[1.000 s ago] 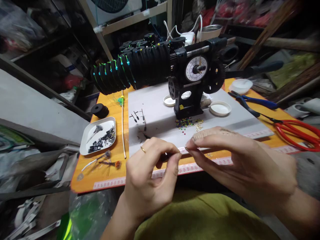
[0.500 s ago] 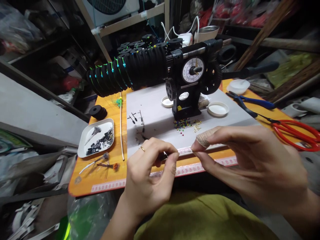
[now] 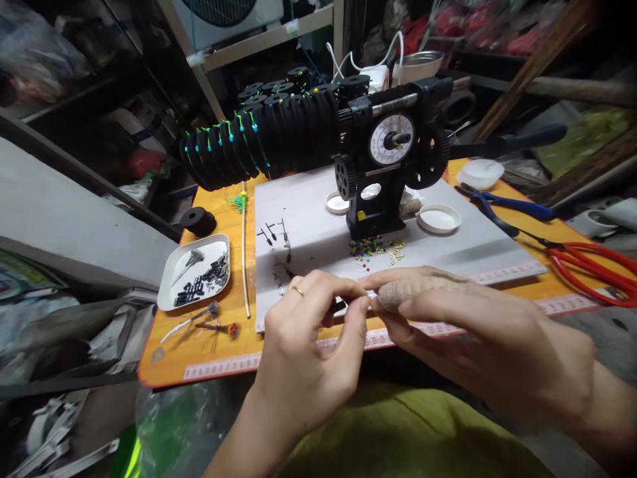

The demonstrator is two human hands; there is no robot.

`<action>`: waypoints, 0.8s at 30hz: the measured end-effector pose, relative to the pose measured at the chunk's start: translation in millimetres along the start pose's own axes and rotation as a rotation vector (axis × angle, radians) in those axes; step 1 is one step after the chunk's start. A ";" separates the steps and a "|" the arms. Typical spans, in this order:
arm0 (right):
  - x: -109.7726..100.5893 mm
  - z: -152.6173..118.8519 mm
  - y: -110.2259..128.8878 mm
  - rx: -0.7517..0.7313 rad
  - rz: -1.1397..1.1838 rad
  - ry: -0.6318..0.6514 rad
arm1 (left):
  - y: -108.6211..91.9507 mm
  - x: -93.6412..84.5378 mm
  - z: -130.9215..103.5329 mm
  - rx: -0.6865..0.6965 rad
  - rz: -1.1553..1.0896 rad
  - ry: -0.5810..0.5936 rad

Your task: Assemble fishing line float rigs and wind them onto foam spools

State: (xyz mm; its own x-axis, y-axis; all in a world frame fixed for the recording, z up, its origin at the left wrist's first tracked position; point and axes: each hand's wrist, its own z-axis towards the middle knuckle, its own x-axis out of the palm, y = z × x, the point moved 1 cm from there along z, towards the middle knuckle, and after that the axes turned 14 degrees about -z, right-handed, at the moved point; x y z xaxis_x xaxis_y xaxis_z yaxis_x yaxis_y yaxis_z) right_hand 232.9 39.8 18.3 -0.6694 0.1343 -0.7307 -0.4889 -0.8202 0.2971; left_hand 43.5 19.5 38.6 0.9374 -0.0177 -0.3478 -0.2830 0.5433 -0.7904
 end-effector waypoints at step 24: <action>3.5 28.2 16.4 0.234 0.096 -0.279 | 1.9 -6.1 8.7 -0.252 -0.482 -0.218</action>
State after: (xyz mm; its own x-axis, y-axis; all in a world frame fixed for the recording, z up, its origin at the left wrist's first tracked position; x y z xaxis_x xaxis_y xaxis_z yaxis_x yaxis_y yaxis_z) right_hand 206.8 42.5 37.9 -0.8294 0.2354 -0.5067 -0.5092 -0.6918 0.5121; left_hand 39.0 27.9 43.6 0.9848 -0.0257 0.1718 0.1716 0.2997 -0.9385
